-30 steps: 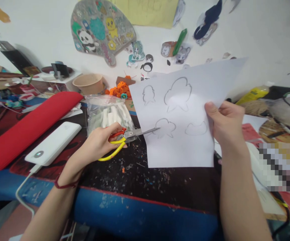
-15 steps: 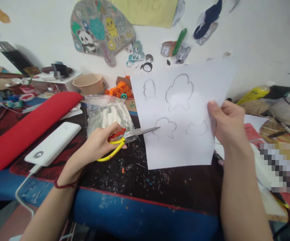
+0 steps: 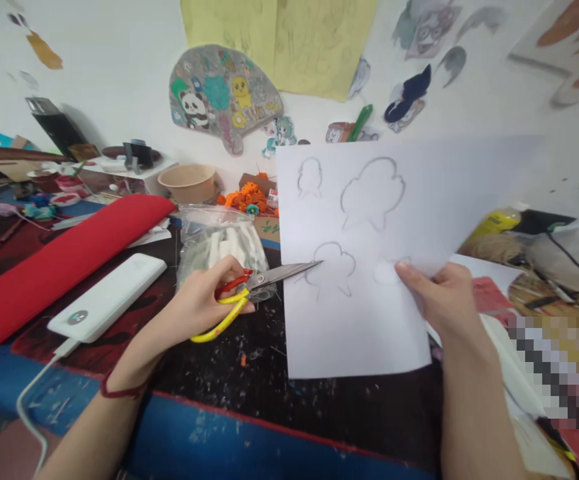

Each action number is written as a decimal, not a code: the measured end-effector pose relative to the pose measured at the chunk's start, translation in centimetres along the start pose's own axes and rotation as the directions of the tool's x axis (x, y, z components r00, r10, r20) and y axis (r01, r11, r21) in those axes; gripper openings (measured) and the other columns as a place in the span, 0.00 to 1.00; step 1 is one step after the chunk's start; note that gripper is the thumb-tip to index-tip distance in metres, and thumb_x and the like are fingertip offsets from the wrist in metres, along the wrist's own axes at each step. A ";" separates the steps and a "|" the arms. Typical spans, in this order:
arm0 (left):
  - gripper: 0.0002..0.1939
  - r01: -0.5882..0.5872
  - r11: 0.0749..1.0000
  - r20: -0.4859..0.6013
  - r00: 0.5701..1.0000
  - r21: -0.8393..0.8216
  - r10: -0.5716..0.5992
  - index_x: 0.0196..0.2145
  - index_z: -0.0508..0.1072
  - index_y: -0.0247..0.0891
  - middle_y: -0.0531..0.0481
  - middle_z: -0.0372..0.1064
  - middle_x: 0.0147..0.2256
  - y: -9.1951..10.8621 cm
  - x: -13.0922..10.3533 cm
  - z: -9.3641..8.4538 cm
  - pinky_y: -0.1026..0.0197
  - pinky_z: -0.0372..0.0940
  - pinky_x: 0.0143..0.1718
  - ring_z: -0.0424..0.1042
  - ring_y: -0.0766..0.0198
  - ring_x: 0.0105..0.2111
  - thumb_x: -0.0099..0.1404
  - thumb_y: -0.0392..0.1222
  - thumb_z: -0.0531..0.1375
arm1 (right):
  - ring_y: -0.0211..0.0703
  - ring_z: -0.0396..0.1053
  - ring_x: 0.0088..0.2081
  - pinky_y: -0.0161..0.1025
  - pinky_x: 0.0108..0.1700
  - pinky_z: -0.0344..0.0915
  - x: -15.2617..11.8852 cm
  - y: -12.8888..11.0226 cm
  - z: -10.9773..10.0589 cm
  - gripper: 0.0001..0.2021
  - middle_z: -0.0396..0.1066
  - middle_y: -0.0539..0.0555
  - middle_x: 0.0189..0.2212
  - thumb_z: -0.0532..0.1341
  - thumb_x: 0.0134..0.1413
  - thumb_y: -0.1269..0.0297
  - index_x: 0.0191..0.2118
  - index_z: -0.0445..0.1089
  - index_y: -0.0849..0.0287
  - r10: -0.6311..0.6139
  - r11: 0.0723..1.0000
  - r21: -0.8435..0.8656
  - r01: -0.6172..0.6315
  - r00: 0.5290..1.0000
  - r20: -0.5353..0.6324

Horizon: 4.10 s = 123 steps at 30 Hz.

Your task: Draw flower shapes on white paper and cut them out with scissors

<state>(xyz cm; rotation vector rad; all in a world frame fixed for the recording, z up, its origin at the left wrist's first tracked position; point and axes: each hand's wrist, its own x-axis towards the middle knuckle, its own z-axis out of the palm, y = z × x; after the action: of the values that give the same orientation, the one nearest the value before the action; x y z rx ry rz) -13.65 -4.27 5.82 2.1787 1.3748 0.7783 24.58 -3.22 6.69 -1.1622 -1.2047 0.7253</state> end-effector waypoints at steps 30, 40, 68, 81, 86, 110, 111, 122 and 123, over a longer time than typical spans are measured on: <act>0.31 0.159 0.986 -0.203 0.965 -0.041 -0.164 0.50 0.57 0.48 0.50 0.70 0.36 1.1 -1.1 2.8 0.52 0.65 0.32 0.69 0.55 0.29 0.51 0.43 0.66 | 0.51 0.76 0.42 0.50 0.55 0.69 -3.1 0.9 3.5 0.10 0.78 0.51 0.33 0.74 0.44 0.63 0.35 0.79 0.54 -0.224 0.969 0.038 0.242 0.938 -0.263; 0.22 0.144 0.984 -0.294 0.941 -0.106 -0.169 0.46 0.59 0.45 0.47 0.71 0.42 2.3 -0.9 2.7 0.56 0.64 0.34 0.74 0.57 0.34 0.59 0.51 0.63 | 0.50 0.78 0.40 0.48 0.50 0.73 -3.7 1.2 6.1 0.15 0.80 0.56 0.35 0.75 0.43 0.64 0.39 0.79 0.59 -0.107 0.956 0.249 0.158 0.973 -0.207; 0.21 0.087 0.996 -0.356 0.931 0.007 -0.078 0.43 0.57 0.43 0.53 0.69 0.31 2.4 -0.8 2.7 0.59 0.64 0.30 0.73 0.58 0.28 0.62 0.57 0.60 | 0.51 0.78 0.44 0.50 0.52 0.72 -4.0 2.2 7.4 0.18 0.81 0.58 0.39 0.74 0.45 0.65 0.45 0.78 0.59 -0.024 0.935 0.348 0.065 0.993 -0.119; 0.15 0.054 0.998 -0.306 0.951 0.036 -0.041 0.41 0.56 0.42 0.61 0.59 0.22 2.9 -1.0 2.6 0.65 0.55 0.22 0.62 0.65 0.18 0.65 0.52 0.57 | 0.49 0.79 0.40 0.47 0.49 0.74 -3.9 2.3 7.5 0.14 0.81 0.58 0.36 0.74 0.44 0.64 0.39 0.79 0.60 -0.015 0.935 0.351 0.052 0.994 -0.109; 0.15 0.008 0.999 -0.291 0.957 0.042 0.004 0.43 0.55 0.41 0.54 0.68 0.28 2.5 -1.1 2.6 0.61 0.63 0.25 0.70 0.61 0.24 0.64 0.48 0.57 | 0.51 0.79 0.41 0.50 0.50 0.74 -3.8 2.7 7.1 0.16 0.81 0.58 0.37 0.74 0.44 0.64 0.42 0.79 0.61 -0.039 0.945 0.318 0.077 0.991 -0.124; 0.16 0.001 0.999 -0.214 0.977 0.041 0.008 0.43 0.54 0.42 0.50 0.70 0.29 1.7 -1.3 2.6 0.49 0.73 0.32 0.77 0.53 0.30 0.62 0.46 0.56 | 0.47 0.78 0.39 0.44 0.49 0.73 -3.1 2.7 6.2 0.14 0.80 0.55 0.35 0.76 0.40 0.66 0.36 0.79 0.60 -0.088 0.941 0.311 0.136 0.983 -0.162; 0.15 0.004 0.999 -0.214 0.977 0.048 0.007 0.43 0.54 0.42 0.51 0.70 0.29 1.7 -1.3 2.6 0.49 0.73 0.32 0.77 0.52 0.29 0.62 0.46 0.56 | 0.47 0.78 0.40 0.45 0.49 0.73 -3.1 2.7 6.2 0.14 0.80 0.55 0.34 0.76 0.40 0.66 0.36 0.79 0.59 -0.086 0.942 0.308 0.135 0.982 -0.166; 0.15 -0.002 0.998 -0.204 0.979 0.070 0.016 0.43 0.55 0.42 0.49 0.70 0.31 1.9 -1.3 2.4 0.51 0.73 0.31 0.77 0.54 0.30 0.62 0.45 0.56 | 0.51 0.78 0.40 0.51 0.51 0.72 -2.9 2.4 6.0 0.13 0.80 0.56 0.34 0.76 0.39 0.63 0.33 0.79 0.60 -0.092 0.958 0.253 0.136 0.980 -0.178; 0.15 0.000 0.998 -0.207 0.978 0.070 0.014 0.43 0.55 0.41 0.49 0.71 0.31 1.9 -1.3 2.4 0.51 0.73 0.31 0.77 0.54 0.30 0.62 0.45 0.56 | 0.51 0.78 0.40 0.52 0.51 0.72 -2.9 2.4 5.9 0.13 0.80 0.56 0.34 0.76 0.39 0.62 0.33 0.79 0.60 -0.088 0.960 0.249 0.131 0.980 -0.177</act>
<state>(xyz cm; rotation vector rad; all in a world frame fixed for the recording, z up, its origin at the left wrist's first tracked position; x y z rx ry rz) -11.20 -6.44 4.95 2.2064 1.5159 0.9984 18.49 -3.44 3.18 -0.9115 -0.9945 0.6676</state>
